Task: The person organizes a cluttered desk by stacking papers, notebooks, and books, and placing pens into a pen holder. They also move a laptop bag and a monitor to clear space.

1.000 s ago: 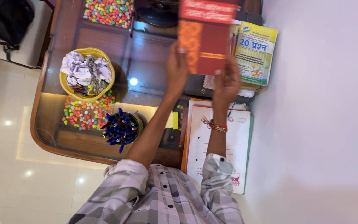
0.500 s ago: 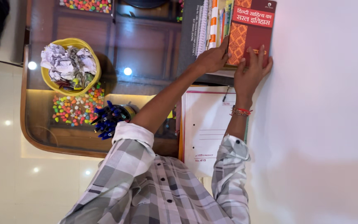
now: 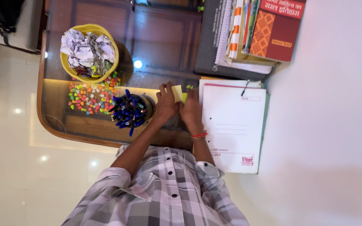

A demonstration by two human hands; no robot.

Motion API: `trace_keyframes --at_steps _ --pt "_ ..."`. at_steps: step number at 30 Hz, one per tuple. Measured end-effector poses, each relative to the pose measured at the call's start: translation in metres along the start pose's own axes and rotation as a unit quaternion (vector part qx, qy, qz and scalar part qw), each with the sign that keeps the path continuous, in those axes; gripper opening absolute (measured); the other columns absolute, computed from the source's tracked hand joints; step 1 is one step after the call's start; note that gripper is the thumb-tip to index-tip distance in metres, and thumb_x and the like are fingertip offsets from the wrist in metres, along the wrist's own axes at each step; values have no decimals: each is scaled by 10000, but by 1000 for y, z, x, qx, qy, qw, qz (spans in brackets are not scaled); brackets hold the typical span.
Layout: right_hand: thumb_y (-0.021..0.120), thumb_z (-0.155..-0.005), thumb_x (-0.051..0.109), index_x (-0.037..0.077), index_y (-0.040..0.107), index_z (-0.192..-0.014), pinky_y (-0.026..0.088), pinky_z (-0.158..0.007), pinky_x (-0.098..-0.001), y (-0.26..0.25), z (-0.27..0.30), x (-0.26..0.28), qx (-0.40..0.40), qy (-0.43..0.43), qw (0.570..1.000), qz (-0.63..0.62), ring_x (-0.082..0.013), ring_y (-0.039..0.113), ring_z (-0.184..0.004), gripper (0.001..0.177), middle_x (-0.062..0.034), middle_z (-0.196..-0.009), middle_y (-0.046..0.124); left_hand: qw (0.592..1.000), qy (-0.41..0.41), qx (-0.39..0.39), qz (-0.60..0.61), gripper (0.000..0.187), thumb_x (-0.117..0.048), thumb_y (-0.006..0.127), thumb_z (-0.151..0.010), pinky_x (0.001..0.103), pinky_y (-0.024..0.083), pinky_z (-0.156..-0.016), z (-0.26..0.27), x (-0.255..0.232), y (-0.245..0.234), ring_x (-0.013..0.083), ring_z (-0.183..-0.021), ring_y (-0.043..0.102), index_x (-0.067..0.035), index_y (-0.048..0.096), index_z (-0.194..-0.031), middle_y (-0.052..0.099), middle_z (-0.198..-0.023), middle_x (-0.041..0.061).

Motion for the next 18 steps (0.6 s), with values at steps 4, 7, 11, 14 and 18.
trace_keyframes --at_steps 4,7,11,14,18 --pt "705 -840 54 -99 500 -1394 382 -1133 -494 34 44 13 7 -33 996 84 -451 463 -1344 610 -278 -1421 511 996 74 -31 -45 926 -4 775 -692 560 466 -991 11 33 16 528 -1186 464 22 310 -1492 331 -1484 258" --pt "699 -843 48 -109 472 -1409 364 -1149 -508 29 64 20 -13 -74 992 99 -459 441 -1371 630 -294 -1455 482 989 127 -38 -60 863 30 721 -711 550 455 -1018 20 49 31 509 -1191 475 37 337 -1484 365 -1491 280" --pt "732 -762 44 -136 394 -1413 298 -1149 -555 21 73 35 -14 -66 993 95 -515 377 -1358 755 -338 -1505 398 967 244 -31 -70 729 -19 686 -770 575 364 -1073 59 42 32 487 -1249 462 64 398 -1434 461 -1422 286" --pt "687 -736 -101 4 400 -1539 293 -1247 -498 25 90 62 13 -104 988 117 -465 331 -1494 859 -224 -1611 395 951 285 107 -49 559 -31 624 -838 498 369 -1163 101 51 29 441 -1339 481 19 508 -1383 540 -1408 225" --pt "789 -687 -22 27 244 -1599 287 -1272 -462 37 103 97 77 -85 993 -43 -408 279 -1555 1064 -217 -1659 315 916 318 244 -21 475 -123 652 -896 462 363 -1145 141 73 -20 402 -1365 463 -29 573 -1354 539 -1431 177"
Point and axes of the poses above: each hand's wrist, its own z-axis away from the middle knuckle, its own y-axis out of the palm, x = y × z, the point moved 9 cm from there along -z, towards the middle knuckle
